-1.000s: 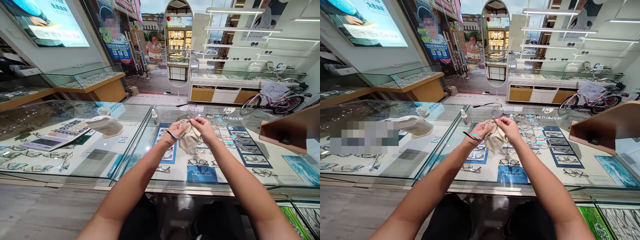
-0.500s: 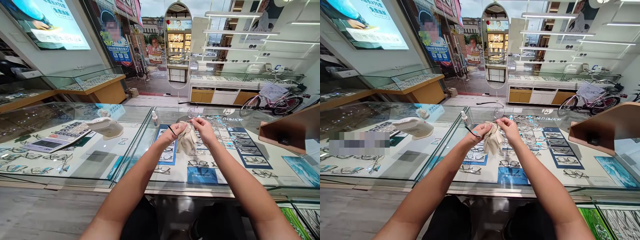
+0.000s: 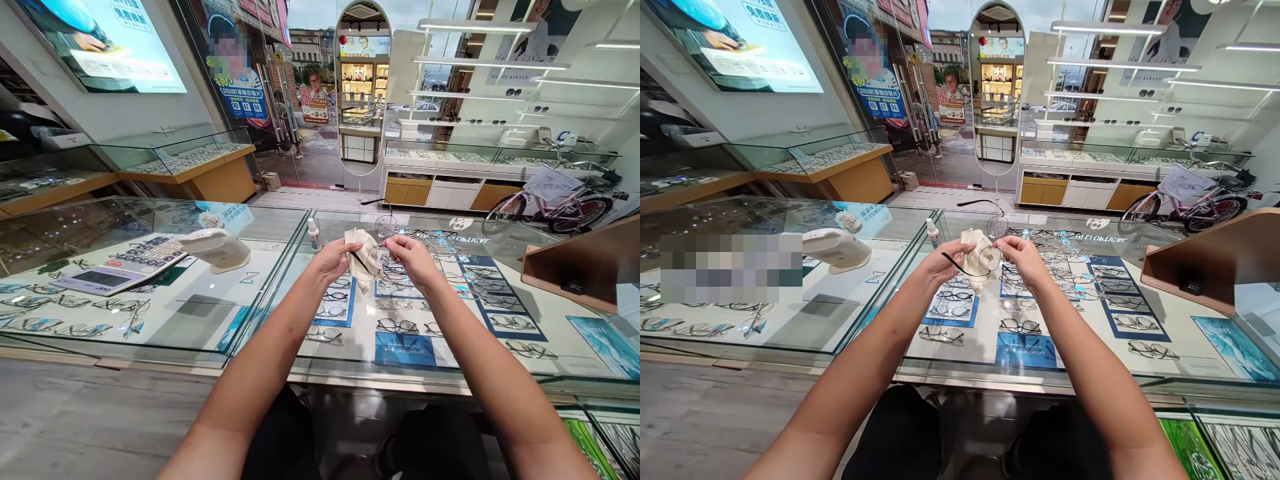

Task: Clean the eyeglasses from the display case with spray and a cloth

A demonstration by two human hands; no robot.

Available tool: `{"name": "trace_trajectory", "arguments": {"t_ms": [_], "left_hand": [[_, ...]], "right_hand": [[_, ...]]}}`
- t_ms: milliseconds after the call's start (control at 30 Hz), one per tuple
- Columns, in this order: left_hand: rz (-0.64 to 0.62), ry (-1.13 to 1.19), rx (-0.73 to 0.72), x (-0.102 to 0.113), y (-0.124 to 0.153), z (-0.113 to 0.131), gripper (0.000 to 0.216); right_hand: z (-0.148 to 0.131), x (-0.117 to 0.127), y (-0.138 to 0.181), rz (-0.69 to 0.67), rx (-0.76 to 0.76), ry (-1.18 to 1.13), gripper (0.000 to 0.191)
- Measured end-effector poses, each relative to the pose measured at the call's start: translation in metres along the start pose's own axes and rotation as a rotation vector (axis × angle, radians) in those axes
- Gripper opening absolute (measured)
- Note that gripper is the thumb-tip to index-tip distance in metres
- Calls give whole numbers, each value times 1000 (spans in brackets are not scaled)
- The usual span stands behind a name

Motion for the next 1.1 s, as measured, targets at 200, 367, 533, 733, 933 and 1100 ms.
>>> {"name": "trace_trajectory", "arguments": {"t_ms": [200,367,533,733,933,1100], "left_hand": [[-6,96,95,-4,0,2,42],[-106,111,127,-7,4,3,51],[-163,-49,65,-5,7,1,60],[-185,-26,141,-4,4,-1,39],[-260,14,39,-9,11,10,63],[-245,-6,56,-13,16,16,46]], "right_hand": [[-1,0,1,-11,-10,-10,48],[-1,3,0,-30,7,-22,43],[-3,5,0,-31,13,-25,44],[-11,7,0,-33,-4,-42,47],[-16,9,3,-116,-40,-15,48],[-13,6,5,-216,-88,13,46]]}}
Point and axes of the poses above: each hand's wrist, its own y-axis away from the middle knuckle, its own x-axis out of the back of the hand, z = x × y, the point moved 2 cm from there along -y, towards the middle knuckle, and after that the axes turned 3 degrees about -z, right-handed, at the moved point
